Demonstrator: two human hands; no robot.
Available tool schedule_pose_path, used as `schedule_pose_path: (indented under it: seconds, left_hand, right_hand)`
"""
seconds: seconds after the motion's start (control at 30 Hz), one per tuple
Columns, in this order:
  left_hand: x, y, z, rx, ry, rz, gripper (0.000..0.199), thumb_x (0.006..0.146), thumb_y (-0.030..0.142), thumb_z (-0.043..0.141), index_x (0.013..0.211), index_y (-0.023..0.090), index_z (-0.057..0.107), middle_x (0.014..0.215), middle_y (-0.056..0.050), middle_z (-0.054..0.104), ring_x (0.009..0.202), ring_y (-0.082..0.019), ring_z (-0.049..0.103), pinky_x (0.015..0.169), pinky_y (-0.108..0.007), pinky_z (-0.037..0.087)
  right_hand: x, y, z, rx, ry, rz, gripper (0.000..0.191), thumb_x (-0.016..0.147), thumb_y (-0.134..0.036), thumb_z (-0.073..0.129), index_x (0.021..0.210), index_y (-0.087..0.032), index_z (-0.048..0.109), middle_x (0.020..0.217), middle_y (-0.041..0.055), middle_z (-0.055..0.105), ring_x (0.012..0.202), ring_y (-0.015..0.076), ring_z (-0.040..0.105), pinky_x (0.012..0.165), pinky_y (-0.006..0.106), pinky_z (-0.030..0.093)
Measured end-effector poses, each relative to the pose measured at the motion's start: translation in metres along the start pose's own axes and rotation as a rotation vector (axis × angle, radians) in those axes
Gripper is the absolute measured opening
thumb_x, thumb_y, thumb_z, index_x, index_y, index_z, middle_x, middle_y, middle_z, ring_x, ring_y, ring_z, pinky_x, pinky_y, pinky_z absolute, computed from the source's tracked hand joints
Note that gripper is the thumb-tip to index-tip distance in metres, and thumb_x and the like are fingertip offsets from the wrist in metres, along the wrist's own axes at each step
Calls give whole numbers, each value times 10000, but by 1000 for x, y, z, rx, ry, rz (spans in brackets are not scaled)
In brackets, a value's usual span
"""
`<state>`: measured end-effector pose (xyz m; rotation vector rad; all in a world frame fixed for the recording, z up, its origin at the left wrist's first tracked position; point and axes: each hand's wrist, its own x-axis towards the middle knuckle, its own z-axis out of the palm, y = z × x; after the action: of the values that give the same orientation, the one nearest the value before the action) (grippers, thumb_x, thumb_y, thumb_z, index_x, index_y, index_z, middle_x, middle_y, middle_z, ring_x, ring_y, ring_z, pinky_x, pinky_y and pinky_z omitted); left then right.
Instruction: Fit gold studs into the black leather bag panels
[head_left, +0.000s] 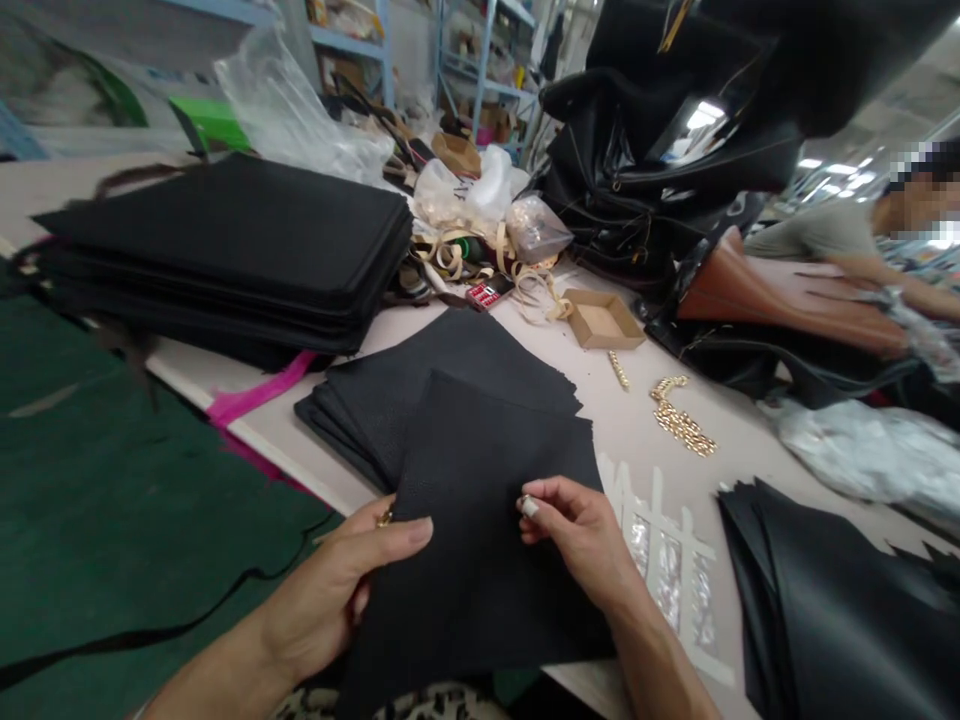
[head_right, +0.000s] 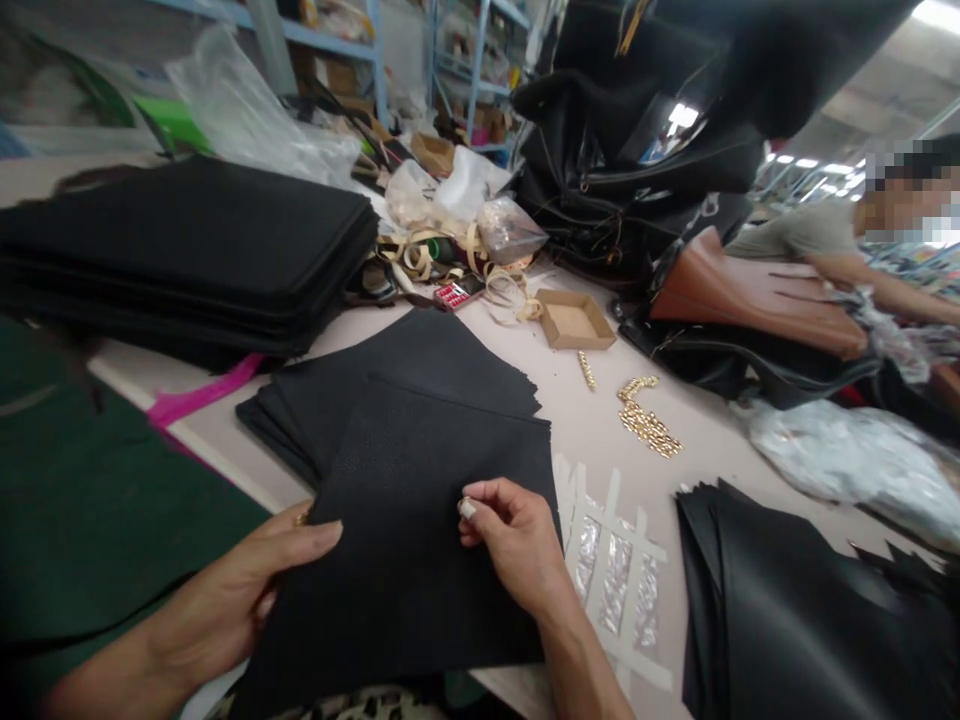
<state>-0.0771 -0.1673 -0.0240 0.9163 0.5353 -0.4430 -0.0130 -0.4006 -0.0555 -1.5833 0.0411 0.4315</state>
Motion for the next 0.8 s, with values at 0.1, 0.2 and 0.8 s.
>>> schedule_pose_path:
  seconds: [0.1,0.2,0.8]
  left_hand:
    - [0,2,12,-74,-15,-85,518,572,310,940,1023,176,721,856,-55,781,752,-240,743,749,-358,622]
    - [0,4,16,-45,15,-98,556,612,295,924,1108,164,711,963,-99,796,879,-299,760,824,-397,614]
    - [-2,1,19,-10,14,-131,468,643,317,888,1064,154,764,946,-119,804,822,-328,769,744,-376,623]
  right_hand:
    - [0,1,6,33,-53,11,254,771,-386,792,873,-165,723,711,-2,702,619,116,645,612,244,550]
    - [-1,-5,13,53,-97,4,190,760,-335,784,817,-166,720,672,-12,681,606,109,623,588,227,520]
    - [-5,-17,27,-107,-117,-24,93,758,-262,752,774,-187,700,658,-44,598,621,98,511,591,230,378]
